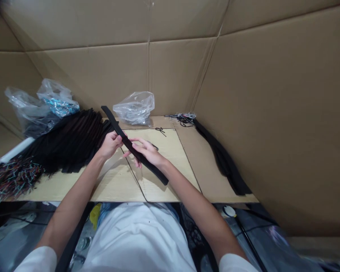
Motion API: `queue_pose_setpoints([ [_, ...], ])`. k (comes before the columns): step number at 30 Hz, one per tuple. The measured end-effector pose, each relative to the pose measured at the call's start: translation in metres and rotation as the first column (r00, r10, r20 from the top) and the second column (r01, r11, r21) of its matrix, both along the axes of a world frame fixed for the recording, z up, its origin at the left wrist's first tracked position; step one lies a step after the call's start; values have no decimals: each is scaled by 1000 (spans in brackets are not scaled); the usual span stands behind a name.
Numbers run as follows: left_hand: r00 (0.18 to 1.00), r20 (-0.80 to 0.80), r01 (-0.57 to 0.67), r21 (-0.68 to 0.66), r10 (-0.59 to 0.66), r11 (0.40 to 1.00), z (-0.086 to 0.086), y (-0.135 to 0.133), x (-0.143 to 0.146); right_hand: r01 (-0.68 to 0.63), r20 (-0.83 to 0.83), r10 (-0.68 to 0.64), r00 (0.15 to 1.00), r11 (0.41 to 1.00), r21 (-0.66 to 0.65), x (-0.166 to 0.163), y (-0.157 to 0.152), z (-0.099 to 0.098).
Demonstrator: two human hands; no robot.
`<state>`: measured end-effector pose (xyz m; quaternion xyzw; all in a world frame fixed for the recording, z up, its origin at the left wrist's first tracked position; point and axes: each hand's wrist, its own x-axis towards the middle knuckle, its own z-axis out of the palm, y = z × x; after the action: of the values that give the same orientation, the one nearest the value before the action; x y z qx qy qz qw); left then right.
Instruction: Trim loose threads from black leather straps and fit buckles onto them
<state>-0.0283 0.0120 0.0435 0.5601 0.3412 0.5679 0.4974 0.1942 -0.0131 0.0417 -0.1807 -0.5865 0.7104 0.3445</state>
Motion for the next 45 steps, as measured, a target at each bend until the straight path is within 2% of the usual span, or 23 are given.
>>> queue_pose_setpoints([
  [3,998,27,-52,10,52,999,3,-2,4,66,-19,-65,998,997,42,-3,-4,2],
  [10,995,-94,26,12,-24,1000,11,-8,0,17,-3,-17,1000,995,-102,5,-3,6],
  [12,995,-98,-22,42,26,999,8,-5,-2,-5,12,6,1000,994,-109,5,0,5],
  [14,986,-106,-123,74,131,990,3,-1,-2,-11,27,14,1000,996,-83,3,2,2],
  [16,961,-136,-228,93,239,969,-1,1,-1,14,42,-13,999,999,-30,0,2,0],
  [18,943,-172,-272,92,284,958,-1,1,0,45,50,-46,998,999,20,-4,2,-3],
  [21,971,-182,-153,34,157,988,4,-3,2,20,32,-20,999,1000,11,-4,3,-5],
  [23,989,-144,-31,-4,30,1000,7,-4,2,-2,3,2,1000,1000,-30,-1,5,-5],
  [25,996,-86,30,-16,-31,999,7,-4,1,-17,-22,16,1000,998,-57,2,6,-5],
  [27,999,-31,8,-14,-8,1000,4,-1,1,-13,-34,11,999,998,-59,2,6,-4],
  [29,997,1,-81,-11,81,997,1,2,1,35,-32,-36,999,999,-32,0,3,-4],
  [32,983,-35,-180,-11,180,984,1,3,3,112,-19,-111,994,994,14,-4,-1,-2],
  [36,990,-98,-104,-3,104,995,7,-2,5,110,-30,-113,993,990,-85,0,0,2],
  [40,995,-92,-35,-21,32,999,6,-2,5,29,1,-29,1000,989,-146,8,6,4],
  [42,997,-49,-65,-13,64,998,3,0,4,48,35,-44,998,991,-122,9,7,4],
  [45,978,-20,-210,15,210,978,0,2,5,106,66,-103,993,993,-46,6,6,3],
])
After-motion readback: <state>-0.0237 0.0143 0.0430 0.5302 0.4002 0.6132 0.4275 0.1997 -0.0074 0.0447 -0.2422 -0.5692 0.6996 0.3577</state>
